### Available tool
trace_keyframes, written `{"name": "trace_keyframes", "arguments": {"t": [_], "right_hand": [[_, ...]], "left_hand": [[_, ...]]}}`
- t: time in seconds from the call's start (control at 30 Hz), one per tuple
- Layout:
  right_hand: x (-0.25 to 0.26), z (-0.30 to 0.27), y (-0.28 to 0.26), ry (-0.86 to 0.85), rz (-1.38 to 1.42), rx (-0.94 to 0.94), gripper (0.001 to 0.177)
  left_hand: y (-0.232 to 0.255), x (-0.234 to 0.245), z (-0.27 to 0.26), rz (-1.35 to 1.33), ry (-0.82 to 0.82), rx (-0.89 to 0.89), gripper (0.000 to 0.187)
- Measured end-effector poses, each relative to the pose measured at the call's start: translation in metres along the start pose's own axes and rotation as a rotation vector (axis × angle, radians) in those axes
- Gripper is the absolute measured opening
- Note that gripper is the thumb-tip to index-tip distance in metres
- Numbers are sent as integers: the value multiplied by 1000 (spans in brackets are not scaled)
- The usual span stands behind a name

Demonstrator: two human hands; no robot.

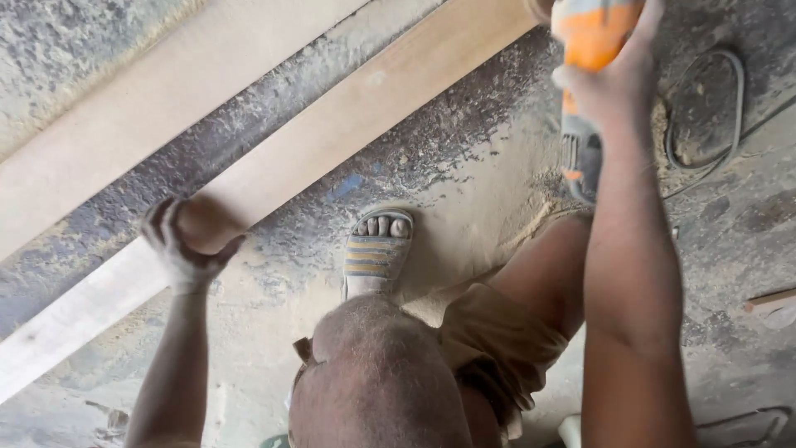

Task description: Sanding long wooden planks using an electric angle grinder with a sanding disc.

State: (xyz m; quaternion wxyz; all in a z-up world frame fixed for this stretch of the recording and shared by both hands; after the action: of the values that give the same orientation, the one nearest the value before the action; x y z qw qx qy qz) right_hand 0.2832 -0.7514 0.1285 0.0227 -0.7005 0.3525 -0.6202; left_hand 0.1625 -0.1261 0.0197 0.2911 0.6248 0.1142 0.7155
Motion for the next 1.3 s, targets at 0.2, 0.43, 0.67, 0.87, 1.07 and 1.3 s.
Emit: {"name": "trace_keyframes", "arguments": {"t": [0.2, 0.43, 0.67, 0.87, 1.07, 1.3], "right_hand": [[-16, 45, 5, -204, -176, -60, 47], [15, -4, -13, -267, -143, -131, 98], [24, -42, 27, -188, -74, -157, 92], [3, -82, 9, -168, -46, -217, 94], [-70, -130, -71, -196, 21, 273, 93], [-112, -161, -83, -314, -158, 370, 102]], "left_hand": [[6, -17, -17, 191, -67, 58, 85], [6, -20, -15, 208, -89, 50, 88], [16, -16, -8, 180, -38, 16, 80], [15, -16, -8, 170, 20, 47, 75], [-34, -38, -10, 249, 97, 137, 62], [-3, -25, 9, 370, 101, 121, 60]]}}
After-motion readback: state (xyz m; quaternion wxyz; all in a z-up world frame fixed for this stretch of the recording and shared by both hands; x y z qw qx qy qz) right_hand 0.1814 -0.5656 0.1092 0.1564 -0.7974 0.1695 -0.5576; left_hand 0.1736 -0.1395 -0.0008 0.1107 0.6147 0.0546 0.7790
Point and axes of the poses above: each hand's wrist, its own z-axis towards the middle knuckle, its own x-axis out of the back of the hand, y = z × x, the point moved 4 cm from there along z, towards the middle knuckle, and after that the axes turned 1 degree about x, right-handed, at the moved point
